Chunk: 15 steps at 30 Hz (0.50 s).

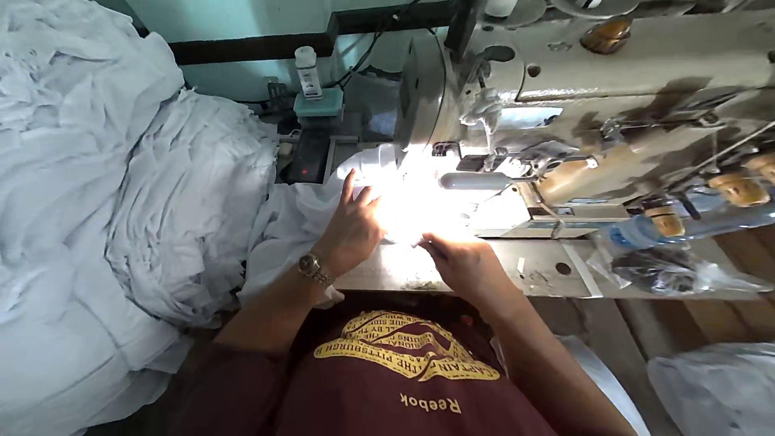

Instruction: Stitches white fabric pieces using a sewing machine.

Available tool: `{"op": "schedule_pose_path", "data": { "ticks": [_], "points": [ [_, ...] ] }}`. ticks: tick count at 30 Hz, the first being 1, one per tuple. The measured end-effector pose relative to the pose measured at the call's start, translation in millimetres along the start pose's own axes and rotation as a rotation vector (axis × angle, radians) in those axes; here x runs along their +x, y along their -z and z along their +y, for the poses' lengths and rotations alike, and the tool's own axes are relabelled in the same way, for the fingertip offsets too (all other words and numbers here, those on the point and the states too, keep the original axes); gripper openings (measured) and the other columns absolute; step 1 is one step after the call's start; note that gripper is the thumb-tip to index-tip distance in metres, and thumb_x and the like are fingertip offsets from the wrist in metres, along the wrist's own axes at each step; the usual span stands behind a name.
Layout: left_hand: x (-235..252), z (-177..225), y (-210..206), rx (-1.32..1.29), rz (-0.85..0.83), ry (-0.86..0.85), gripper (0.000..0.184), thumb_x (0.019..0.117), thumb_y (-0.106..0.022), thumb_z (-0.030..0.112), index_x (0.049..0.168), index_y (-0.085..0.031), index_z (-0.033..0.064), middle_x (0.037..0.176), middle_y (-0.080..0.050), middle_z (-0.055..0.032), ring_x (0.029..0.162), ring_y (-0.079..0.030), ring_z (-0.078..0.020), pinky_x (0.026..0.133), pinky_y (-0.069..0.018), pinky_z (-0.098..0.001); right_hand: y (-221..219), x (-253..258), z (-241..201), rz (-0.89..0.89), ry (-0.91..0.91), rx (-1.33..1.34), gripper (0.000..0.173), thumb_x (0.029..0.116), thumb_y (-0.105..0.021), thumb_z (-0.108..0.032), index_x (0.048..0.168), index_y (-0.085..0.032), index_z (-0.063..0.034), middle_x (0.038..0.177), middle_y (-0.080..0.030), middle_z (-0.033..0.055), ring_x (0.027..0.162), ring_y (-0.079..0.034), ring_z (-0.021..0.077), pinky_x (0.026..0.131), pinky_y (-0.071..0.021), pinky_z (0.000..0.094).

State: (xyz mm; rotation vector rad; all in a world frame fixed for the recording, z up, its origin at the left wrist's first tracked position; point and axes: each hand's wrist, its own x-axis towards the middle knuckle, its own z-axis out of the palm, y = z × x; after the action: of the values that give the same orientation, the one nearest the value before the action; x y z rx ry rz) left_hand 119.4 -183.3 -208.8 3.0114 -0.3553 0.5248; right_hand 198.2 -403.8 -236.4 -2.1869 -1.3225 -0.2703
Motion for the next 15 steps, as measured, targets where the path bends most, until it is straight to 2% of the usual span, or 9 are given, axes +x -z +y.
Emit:
{"op": "schedule_pose_path", "data": {
  "ticks": [2,5,8,10,11,12,13,14,15],
  "points": [
    [11,-5,1,0.007,-0.051,0.084,0.012,0.0921,-0.064,0.006,0.09,-0.076,0.0033,0.123,-0.07,-0.013,0.134,-0.054,-0.0343,0.125,-0.0095,-0.0639,-3,10,6,0.021,0.014,-0.056,0.017,0.0967,-0.062,-0.011,0.102,-0.078,-0.0063,0.07,-0.069,0.0134,0.059,-0.069,0.0325,0.051,-0.0535,0.0504],
    [23,-14,-5,-0.029,-0.04,0.177,0.023,0.0932,-0.057,0.0,0.11,-0.072,-0.0019,0.131,-0.067,-0.0143,0.136,-0.052,-0.0346,0.126,-0.0098,-0.06,-15,19,14,0.086,0.014,-0.113,0.019,0.0937,-0.065,-0.007,0.106,-0.079,-0.0048,0.078,-0.072,0.0183,0.068,-0.072,0.0387,0.058,-0.0553,0.0568],
    [18,-9,2,-0.024,-0.046,0.194,0.021,0.0894,-0.061,-0.002,0.107,-0.073,-0.0012,0.135,-0.064,-0.0135,0.14,-0.048,-0.0325,0.125,-0.011,-0.0618,-23,20,17,0.114,0.023,-0.121,0.021,0.0931,-0.064,-0.006,0.108,-0.079,-0.0048,0.085,-0.074,0.0193,0.078,-0.073,0.0395,0.067,-0.0572,0.0592],
    [12,-6,7,-0.027,-0.09,0.185,0.021,0.088,-0.069,0.018,0.102,-0.076,0.0042,0.141,-0.062,-0.0102,0.145,-0.043,-0.0294,0.124,-0.0143,-0.0641,-20,14,19,0.062,0.023,-0.086,0.022,0.0948,-0.061,-0.008,0.109,-0.078,-0.0036,0.084,-0.074,0.018,0.075,-0.073,0.038,0.066,-0.0578,0.0582],
    [9,-6,8,-0.048,-0.078,0.181,0.033,0.0873,-0.069,0.034,0.103,-0.077,0.0059,0.143,-0.061,-0.0106,0.147,-0.041,-0.03,0.122,-0.016,-0.0669,-18,11,20,0.038,0.022,-0.071,0.023,0.0957,-0.06,-0.009,0.11,-0.077,-0.0031,0.083,-0.073,0.0175,0.074,-0.073,0.0372,0.065,-0.0579,0.0574],
    [9,-7,8,-0.086,-0.062,0.205,0.048,0.0886,-0.067,0.048,0.109,-0.076,0.0051,0.145,-0.059,-0.0116,0.149,-0.038,-0.0308,0.121,-0.016,-0.0681,-16,9,21,0.031,0.023,-0.062,0.024,0.0957,-0.06,-0.01,0.11,-0.077,-0.0029,0.08,-0.073,0.0169,0.071,-0.072,0.0362,0.064,-0.0578,0.0564],
    [10,-7,7,-0.139,-0.036,0.248,0.058,0.0899,-0.064,0.052,0.12,-0.072,0.0033,0.146,-0.057,-0.0128,0.149,-0.038,-0.0312,0.121,-0.0182,-0.067,-15,7,21,0.025,0.021,-0.059,0.024,0.096,-0.06,-0.01,0.111,-0.077,-0.003,0.079,-0.073,0.0165,0.069,-0.072,0.0355,0.063,-0.0576,0.0557],
    [12,-9,0,-0.187,0.023,0.288,0.053,0.0934,-0.061,0.045,0.124,-0.07,0.0032,0.143,-0.059,-0.0134,0.146,-0.041,-0.0316,0.119,-0.0248,-0.0647,-15,6,21,0.018,0.015,-0.056,0.025,0.0957,-0.06,-0.01,0.112,-0.077,-0.0032,0.079,-0.073,0.0163,0.069,-0.072,0.0353,0.063,-0.0576,0.0554],
    [16,-11,-12,-0.226,0.132,0.308,0.035,0.0958,-0.063,0.032,0.114,-0.074,0.0047,0.134,-0.065,-0.0127,0.14,-0.049,-0.0314,0.114,-0.0344,-0.0612,-16,5,21,0.014,0.01,-0.051,0.026,0.0952,-0.06,-0.009,0.114,-0.077,-0.0036,0.078,-0.073,0.0159,0.069,-0.072,0.0352,0.063,-0.0574,0.0551]
  ]
}}
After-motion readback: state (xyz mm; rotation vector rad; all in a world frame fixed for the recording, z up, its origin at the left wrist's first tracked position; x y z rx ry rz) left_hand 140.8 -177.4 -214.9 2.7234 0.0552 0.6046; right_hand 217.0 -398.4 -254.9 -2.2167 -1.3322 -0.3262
